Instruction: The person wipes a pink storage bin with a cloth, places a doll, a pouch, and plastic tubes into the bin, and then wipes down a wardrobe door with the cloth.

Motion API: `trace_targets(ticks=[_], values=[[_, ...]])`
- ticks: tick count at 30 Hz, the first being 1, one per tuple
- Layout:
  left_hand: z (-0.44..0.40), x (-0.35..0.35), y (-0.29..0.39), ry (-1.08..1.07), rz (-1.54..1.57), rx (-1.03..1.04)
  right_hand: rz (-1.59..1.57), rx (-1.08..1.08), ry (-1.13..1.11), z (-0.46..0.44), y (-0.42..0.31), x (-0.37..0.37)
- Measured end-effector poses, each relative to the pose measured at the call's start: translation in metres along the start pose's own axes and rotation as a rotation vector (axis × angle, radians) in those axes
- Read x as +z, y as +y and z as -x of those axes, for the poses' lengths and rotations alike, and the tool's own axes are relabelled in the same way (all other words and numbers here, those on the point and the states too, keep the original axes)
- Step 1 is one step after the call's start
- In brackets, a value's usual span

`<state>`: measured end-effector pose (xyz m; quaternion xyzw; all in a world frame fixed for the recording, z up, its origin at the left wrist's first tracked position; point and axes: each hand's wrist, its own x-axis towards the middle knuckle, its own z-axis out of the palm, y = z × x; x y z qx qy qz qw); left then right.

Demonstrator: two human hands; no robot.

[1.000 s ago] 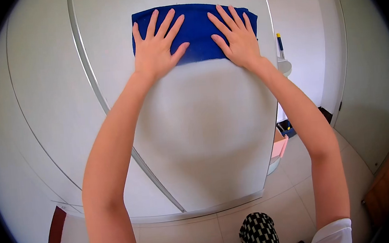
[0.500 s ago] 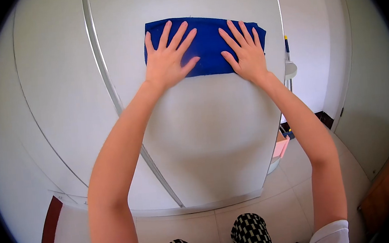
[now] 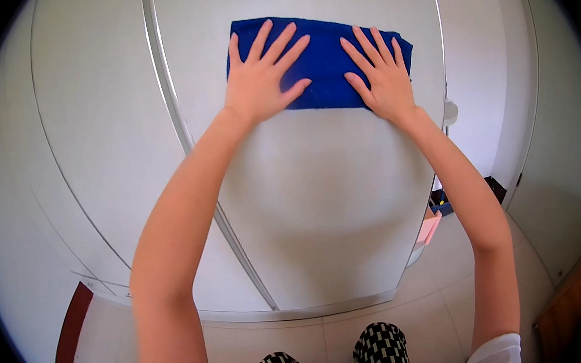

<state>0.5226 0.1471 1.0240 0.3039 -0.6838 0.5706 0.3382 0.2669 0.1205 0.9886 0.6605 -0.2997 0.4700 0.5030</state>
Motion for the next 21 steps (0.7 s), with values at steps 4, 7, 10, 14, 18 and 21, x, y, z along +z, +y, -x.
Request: trace_targets(ticks=[4, 7, 10, 14, 18, 21], values=[[0.005, -0.005, 0.001, 0.041, -0.047, 0.006, 0.006, -0.019, 0.057, 0.001, -0.004, -0.001], [0.011, -0.005, 0.003, 0.06, -0.07, -0.004, 0.008, -0.031, 0.081, 0.003, -0.008, -0.001], [0.016, -0.004, 0.004, 0.067, -0.082, -0.005, 0.01, -0.04, 0.1, 0.005, -0.009, 0.002], [0.019, -0.002, 0.001, 0.081, -0.105, 0.004, 0.036, -0.064, 0.122, 0.005, -0.009, 0.006], [0.024, 0.004, -0.004, 0.094, -0.144, -0.004, 0.029, -0.081, 0.164, 0.002, -0.011, 0.016], [0.026, 0.007, -0.011, 0.093, -0.179, -0.019, 0.041, -0.087, 0.187, -0.005, -0.016, 0.02]])
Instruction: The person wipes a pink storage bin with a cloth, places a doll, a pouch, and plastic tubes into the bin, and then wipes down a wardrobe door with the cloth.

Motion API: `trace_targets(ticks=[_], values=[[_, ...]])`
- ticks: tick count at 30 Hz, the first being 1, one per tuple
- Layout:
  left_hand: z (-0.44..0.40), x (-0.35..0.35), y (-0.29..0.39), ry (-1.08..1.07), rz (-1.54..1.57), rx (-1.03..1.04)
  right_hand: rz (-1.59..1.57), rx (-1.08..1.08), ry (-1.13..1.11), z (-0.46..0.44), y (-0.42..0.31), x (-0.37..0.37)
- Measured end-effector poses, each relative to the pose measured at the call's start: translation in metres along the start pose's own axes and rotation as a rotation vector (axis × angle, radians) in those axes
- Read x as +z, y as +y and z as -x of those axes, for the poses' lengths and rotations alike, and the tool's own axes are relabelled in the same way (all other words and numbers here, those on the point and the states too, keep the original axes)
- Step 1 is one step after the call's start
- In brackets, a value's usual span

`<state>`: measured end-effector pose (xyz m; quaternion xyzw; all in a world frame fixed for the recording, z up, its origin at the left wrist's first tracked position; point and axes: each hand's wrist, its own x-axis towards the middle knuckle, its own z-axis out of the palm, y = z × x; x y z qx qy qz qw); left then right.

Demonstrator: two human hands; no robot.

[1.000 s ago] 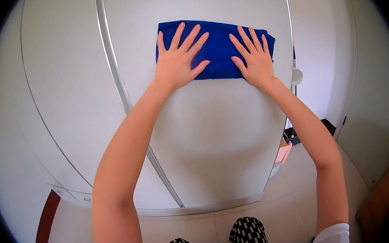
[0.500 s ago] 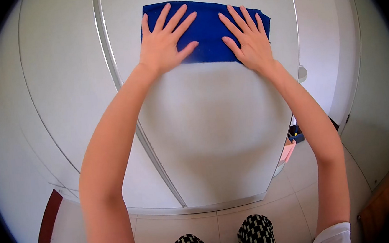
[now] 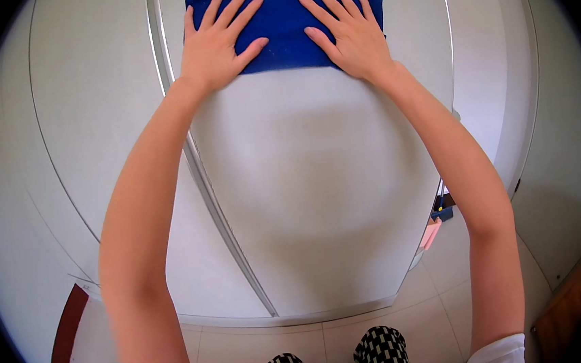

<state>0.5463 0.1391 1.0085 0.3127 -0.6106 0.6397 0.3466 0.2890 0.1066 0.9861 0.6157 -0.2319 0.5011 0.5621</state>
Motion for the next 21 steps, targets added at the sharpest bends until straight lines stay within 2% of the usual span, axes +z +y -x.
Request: trace_targets(ticks=[6, 8, 10, 17, 19, 21], values=[[0.004, -0.003, -0.019, 0.118, 0.01, 0.0, -0.073, 0.005, -0.035, -0.028, -0.016, -0.005], [0.005, -0.008, -0.021, 0.109, -0.001, -0.011, -0.057, 0.011, -0.026, -0.031, -0.02, -0.004], [0.005, -0.023, -0.014, -0.012, 0.084, -0.076, -0.041, 0.015, -0.018, -0.032, -0.022, -0.005], [0.015, -0.02, -0.018, -0.045, 0.103, -0.089, -0.072, 0.005, -0.028, -0.028, -0.028, -0.007], [0.024, -0.012, -0.022, 0.109, -0.003, -0.033, -0.068, 0.0, -0.052, -0.028, -0.033, -0.009], [0.033, -0.01, -0.025, 0.094, -0.003, -0.036, -0.077, 0.002, -0.075, -0.025, -0.04, -0.01]])
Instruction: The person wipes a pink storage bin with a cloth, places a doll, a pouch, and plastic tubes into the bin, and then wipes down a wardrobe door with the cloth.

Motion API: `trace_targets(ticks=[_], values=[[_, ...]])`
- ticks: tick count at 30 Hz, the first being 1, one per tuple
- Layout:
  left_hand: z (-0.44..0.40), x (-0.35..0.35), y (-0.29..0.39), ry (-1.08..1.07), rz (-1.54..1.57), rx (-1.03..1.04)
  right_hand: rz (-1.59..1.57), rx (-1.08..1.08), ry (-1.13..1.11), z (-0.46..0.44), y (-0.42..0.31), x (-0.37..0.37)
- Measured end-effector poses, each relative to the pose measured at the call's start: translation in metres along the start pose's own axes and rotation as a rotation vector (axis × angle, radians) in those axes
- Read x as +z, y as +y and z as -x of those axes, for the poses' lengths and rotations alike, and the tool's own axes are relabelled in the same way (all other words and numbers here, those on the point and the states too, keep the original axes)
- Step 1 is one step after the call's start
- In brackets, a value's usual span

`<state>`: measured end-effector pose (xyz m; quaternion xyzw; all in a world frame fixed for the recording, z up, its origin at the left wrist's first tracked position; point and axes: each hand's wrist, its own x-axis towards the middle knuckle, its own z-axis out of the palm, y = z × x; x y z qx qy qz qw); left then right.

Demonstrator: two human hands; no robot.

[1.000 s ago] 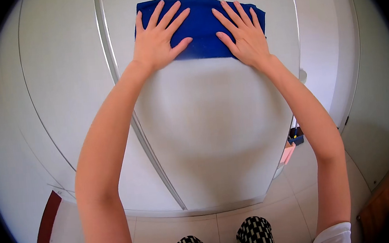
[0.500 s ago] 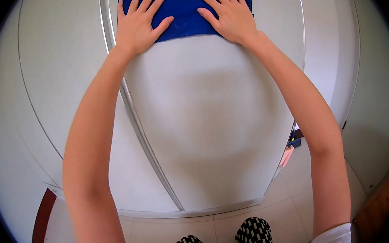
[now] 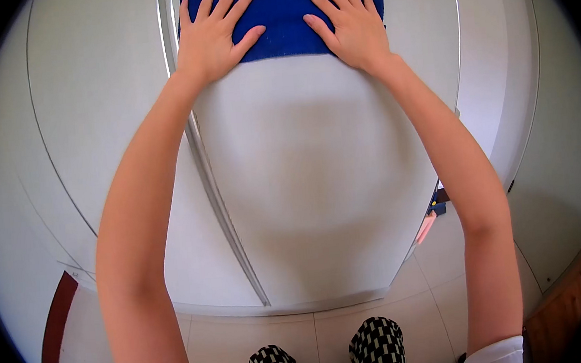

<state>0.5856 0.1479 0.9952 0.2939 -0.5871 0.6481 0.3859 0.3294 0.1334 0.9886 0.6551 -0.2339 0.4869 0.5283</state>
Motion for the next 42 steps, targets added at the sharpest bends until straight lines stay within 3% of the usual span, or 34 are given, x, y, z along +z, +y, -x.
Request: trace_targets(ticks=[5, 9, 11, 42], values=[[0.003, 0.008, -0.016, -0.025, 0.026, -0.005, -0.027, 0.014, -0.039, -0.004, -0.006, 0.005], [0.013, 0.023, -0.026, 0.103, -0.154, 0.074, 0.027, -0.003, 0.028, -0.002, -0.007, 0.024], [0.013, -0.001, -0.012, -0.086, 0.054, -0.06, 0.013, 0.003, 0.009, -0.001, -0.009, 0.024], [0.037, -0.016, -0.006, -0.37, 0.157, -0.169, -0.093, -0.047, -0.211, -0.005, -0.024, 0.018]])
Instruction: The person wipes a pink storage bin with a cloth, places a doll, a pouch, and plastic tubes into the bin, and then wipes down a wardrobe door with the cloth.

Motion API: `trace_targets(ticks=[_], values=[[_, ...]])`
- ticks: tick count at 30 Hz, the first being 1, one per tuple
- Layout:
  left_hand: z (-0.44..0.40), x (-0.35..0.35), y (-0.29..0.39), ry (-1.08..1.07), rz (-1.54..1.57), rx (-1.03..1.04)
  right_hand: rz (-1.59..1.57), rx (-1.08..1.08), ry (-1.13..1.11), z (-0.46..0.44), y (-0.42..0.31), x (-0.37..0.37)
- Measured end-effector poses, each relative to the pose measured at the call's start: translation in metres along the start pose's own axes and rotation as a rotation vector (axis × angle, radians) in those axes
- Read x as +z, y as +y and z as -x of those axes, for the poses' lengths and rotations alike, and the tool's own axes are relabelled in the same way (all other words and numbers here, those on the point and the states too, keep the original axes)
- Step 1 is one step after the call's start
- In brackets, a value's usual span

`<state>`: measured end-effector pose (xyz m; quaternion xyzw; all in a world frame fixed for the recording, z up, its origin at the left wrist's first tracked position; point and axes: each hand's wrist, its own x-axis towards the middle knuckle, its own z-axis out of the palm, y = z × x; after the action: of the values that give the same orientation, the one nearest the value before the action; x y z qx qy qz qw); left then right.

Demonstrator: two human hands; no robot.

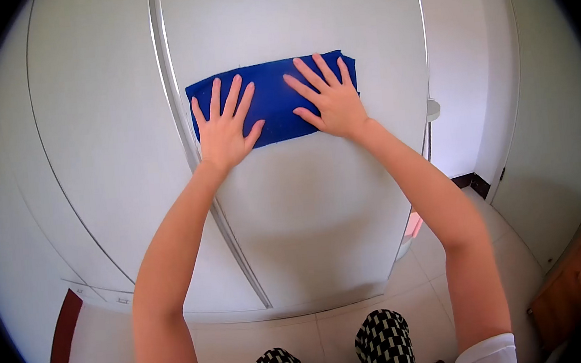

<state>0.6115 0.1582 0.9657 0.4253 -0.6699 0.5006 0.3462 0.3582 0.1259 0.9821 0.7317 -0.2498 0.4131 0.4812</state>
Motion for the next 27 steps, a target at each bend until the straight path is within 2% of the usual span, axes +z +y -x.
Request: trace_targets(ticks=[7, 13, 19, 27], values=[[-0.008, -0.011, -0.003, -0.047, -0.039, 0.097, 0.009, -0.028, -0.026, -0.005, 0.003, -0.008], [0.008, -0.025, -0.003, -0.006, 0.018, 0.065, 0.065, -0.061, -0.037, -0.009, -0.01, -0.024], [0.013, -0.023, -0.004, 0.065, 0.029, 0.129, 0.098, -0.094, -0.087, -0.009, -0.013, -0.026], [0.015, -0.022, 0.006, 0.143, 0.013, 0.086, 0.134, -0.094, -0.014, -0.011, -0.016, -0.029]])
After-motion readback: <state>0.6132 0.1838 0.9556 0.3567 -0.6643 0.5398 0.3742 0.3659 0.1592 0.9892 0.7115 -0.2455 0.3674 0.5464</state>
